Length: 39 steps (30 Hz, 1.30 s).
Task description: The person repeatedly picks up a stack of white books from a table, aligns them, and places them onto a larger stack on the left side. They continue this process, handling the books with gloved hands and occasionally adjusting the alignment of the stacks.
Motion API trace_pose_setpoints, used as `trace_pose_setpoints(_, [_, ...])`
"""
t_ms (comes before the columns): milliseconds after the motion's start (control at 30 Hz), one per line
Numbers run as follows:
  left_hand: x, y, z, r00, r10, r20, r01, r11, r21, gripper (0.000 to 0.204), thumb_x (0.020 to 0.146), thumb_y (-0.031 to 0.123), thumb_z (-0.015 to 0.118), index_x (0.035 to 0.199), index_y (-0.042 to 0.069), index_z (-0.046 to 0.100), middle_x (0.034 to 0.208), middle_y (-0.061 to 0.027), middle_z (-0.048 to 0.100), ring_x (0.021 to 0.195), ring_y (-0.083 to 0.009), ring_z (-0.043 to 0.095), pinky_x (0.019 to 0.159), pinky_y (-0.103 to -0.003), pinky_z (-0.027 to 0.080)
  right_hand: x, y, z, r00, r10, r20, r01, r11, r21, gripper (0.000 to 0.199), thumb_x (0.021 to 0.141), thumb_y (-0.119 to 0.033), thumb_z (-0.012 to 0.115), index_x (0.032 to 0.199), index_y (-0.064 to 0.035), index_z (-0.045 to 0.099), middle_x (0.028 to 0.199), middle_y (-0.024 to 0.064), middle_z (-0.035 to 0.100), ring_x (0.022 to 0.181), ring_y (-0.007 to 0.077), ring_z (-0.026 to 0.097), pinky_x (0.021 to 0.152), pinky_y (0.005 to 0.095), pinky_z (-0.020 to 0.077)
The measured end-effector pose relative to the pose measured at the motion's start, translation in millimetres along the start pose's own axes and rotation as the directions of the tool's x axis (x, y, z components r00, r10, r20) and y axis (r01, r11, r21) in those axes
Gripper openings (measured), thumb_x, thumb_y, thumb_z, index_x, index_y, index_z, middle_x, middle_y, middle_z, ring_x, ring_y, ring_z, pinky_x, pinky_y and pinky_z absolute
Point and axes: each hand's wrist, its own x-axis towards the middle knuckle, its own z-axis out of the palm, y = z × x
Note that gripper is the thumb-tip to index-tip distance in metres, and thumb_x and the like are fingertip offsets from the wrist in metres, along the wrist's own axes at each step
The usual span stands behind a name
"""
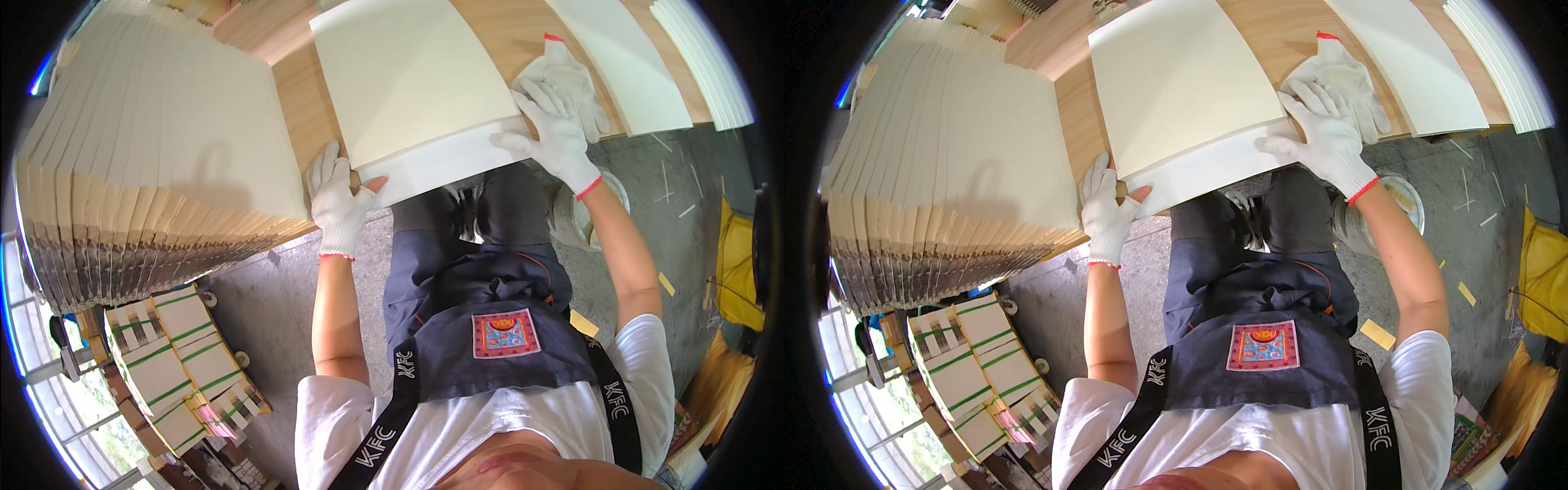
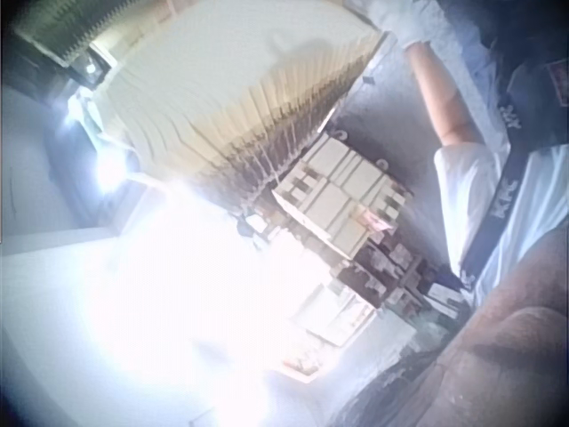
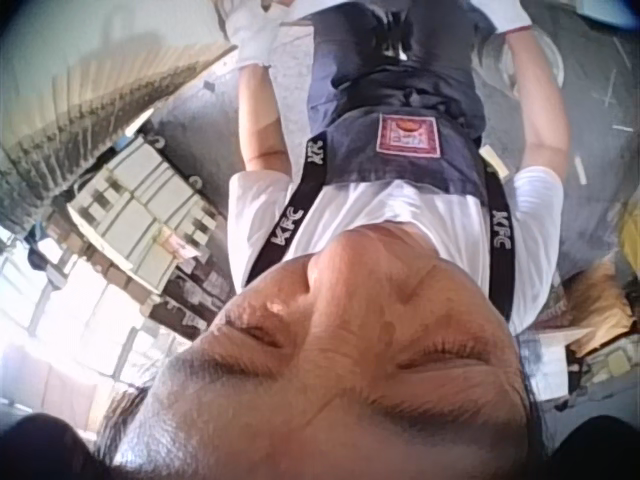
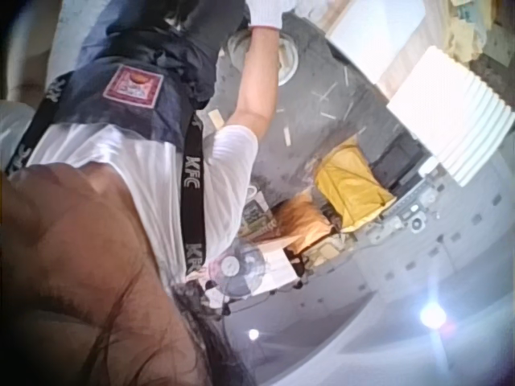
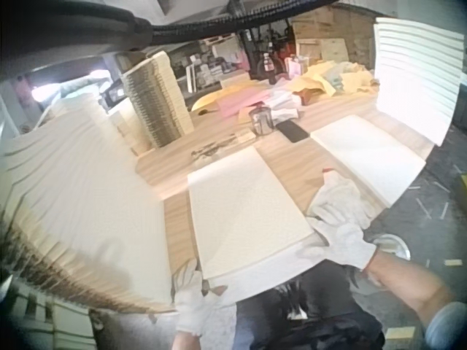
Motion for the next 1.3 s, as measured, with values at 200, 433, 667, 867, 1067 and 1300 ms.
trace_pose_setpoints(200, [-1.0, 0.1, -0.8, 1.0, -0.004, -0.023, 0.004, 1.0, -0.006, 0.068, 0.071, 0.044, 0.084, 0.113, -0.005, 0.064, 0.144, -0.0187, 0.052, 0.135, -0.0394, 0.042, 0.113, -0.045, 0.035, 2.4, 0.8, 1.7, 1.0, -0.014, 0.019, 0.014, 0.999, -0.029, 0.086, 0.081, -0.066, 0.068, 0.146, -0.0129, 0.051, 0.156, 0.0118, 0.04, 0.147, 0.0346, 0.03, 0.12, 0.0455, 0.0242])
trace_pose_setpoints(433, [-1.3, 1.9, -1.6, 0.999, 0.009, -0.037, -0.008, 1.0, 0.008, 0.068, 0.07, 0.043, 0.084, 0.114, -0.005, 0.064, 0.144, -0.0184, 0.053, 0.134, -0.039, 0.043, 0.114, -0.045, 0.034, 1.4, 0.0, 2.1, 1.0, -0.003, -0.007, 0.003, 1.0, -0.006, 0.089, 0.08, -0.074, 0.061, 0.142, -0.0108, 0.054, 0.154, 0.0083, 0.041, 0.146, 0.0327, 0.031, 0.12, 0.0462, 0.0235])
trace_pose_setpoints(667, [-0.2, 6.1, -2.3, 1.0, -0.009, 0.008, 0.009, 1.0, 0.0, 0.07, 0.071, 0.04, 0.084, 0.12, -0.006, 0.063, 0.145, -0.0199, 0.052, 0.135, -0.0386, 0.043, 0.115, -0.046, 0.032, 0.7, 1.5, 1.6, 1.0, 0.004, -0.008, -0.004, 1.0, -0.016, 0.087, 0.079, -0.072, 0.064, 0.142, -0.0128, 0.054, 0.155, 0.0088, 0.041, 0.146, 0.0334, 0.031, 0.121, 0.0485, 0.0224])
trace_pose_setpoints(867, [-0.6, 2.5, -2.4, 1.0, 0.014, 0.021, -0.014, 1.0, 0.022, 0.07, 0.074, 0.038, 0.084, 0.125, -0.004, 0.061, 0.146, -0.0204, 0.051, 0.135, -0.0392, 0.044, 0.114, -0.044, 0.035, 0.9, -0.6, -1.6, 0.999, 0.015, 0.029, -0.015, 1.0, -0.015, 0.085, 0.081, -0.068, 0.065, 0.144, -0.0117, 0.053, 0.156, 0.0106, 0.04, 0.147, 0.0341, 0.031, 0.121, 0.0481, 0.0217])
trace_pose_setpoints(1067, [0.2, 1.2, -1.6, 1.0, 0.027, 0.001, -0.027, 0.998, 0.052, 0.069, 0.074, 0.042, 0.083, 0.121, -0.004, 0.062, 0.145, -0.0204, 0.051, 0.135, -0.0399, 0.043, 0.114, -0.045, 0.035, 1.3, 4.9, 6.0, 1.0, -0.022, -0.02, 0.022, 1.0, -0.008, 0.088, 0.08, -0.073, 0.062, 0.142, -0.0114, 0.054, 0.154, 0.009, 0.041, 0.146, 0.0315, 0.031, 0.121, 0.0474, 0.0219])
trace_pose_setpoints(1300, [0.9, 22.8, -5.7, 0.996, -0.022, -0.086, 0.018, 0.998, -0.054, 0.057, 0.071, 0.04, 0.083, 0.114, 0.005, 0.067, 0.137, -0.0136, 0.057, 0.127, -0.0366, 0.05, 0.106, -0.046, 0.041, -0.3, 12.6, 10.6, 0.995, -0.033, -0.092, 0.038, 0.998, 0.054, 0.076, 0.087, -0.065, 0.061, 0.141, -0.0124, 0.055, 0.153, 0.0094, 0.043, 0.144, 0.0298, 0.036, 0.12, 0.0473, 0.0242])
